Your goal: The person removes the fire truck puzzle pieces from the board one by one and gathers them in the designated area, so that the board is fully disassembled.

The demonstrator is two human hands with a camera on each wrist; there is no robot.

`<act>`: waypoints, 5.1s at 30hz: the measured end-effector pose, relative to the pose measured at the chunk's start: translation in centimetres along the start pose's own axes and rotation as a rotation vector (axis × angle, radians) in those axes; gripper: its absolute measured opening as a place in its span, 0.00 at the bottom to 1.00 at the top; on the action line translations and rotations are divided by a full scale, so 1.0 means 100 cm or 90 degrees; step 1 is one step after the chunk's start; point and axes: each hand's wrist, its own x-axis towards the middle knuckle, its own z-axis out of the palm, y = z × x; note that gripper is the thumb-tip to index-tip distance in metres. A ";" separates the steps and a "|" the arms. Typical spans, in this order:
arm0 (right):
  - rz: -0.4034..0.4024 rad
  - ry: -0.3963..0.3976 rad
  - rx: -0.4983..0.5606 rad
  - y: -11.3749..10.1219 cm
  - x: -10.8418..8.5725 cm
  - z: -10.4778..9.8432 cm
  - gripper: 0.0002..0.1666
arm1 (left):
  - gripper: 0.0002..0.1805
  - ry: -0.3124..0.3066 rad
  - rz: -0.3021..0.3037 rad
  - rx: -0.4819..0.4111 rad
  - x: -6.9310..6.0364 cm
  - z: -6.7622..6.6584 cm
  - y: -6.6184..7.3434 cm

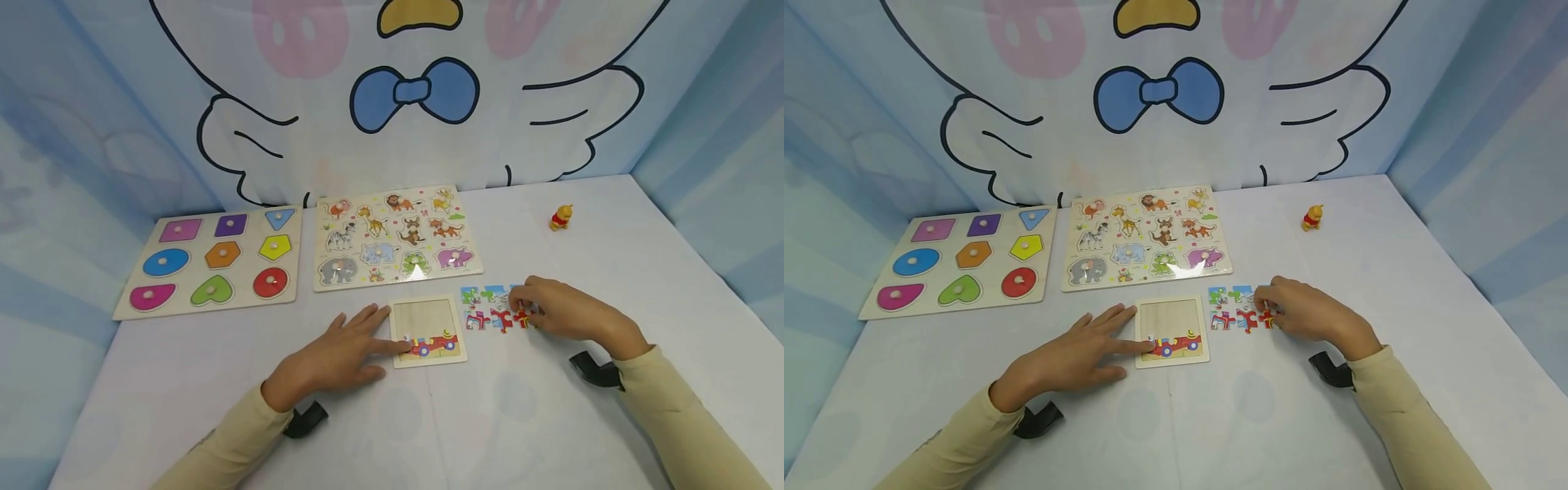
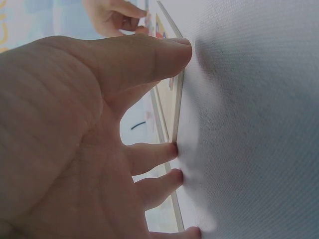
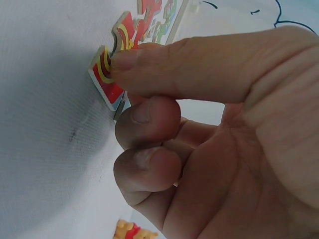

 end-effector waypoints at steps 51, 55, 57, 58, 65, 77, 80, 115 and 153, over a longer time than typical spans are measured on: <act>-0.256 0.083 -0.184 -0.129 0.045 0.045 0.19 | 0.28 -0.016 0.001 0.025 0.004 -0.002 0.000; -0.247 0.079 -0.197 -0.133 0.045 0.054 0.18 | 0.28 -0.020 -0.002 0.024 0.005 -0.001 0.001; -0.241 0.077 -0.191 -0.132 0.045 0.056 0.18 | 0.28 -0.021 -0.002 0.023 0.005 -0.002 0.001; -0.237 0.075 -0.184 -0.132 0.044 0.057 0.17 | 0.28 -0.021 -0.002 0.022 0.004 -0.002 0.001; -0.229 0.043 -0.122 -0.134 0.045 0.058 0.15 | 0.28 -0.015 0.006 0.032 0.002 -0.003 0.001; -0.219 0.016 -0.086 -0.134 0.050 0.057 0.16 | 0.29 -0.018 0.001 0.040 0.001 -0.002 0.000; -0.214 0.009 -0.081 -0.134 0.051 0.058 0.17 | 0.29 -0.027 0.007 0.037 -0.001 -0.004 -0.002; -0.225 0.026 0.020 -0.127 0.058 0.058 0.13 | 0.20 -0.086 0.047 -0.061 -0.003 -0.016 -0.012; -0.301 0.031 0.061 -0.124 0.061 0.056 0.08 | 0.19 -0.074 0.061 -0.065 -0.003 -0.015 -0.013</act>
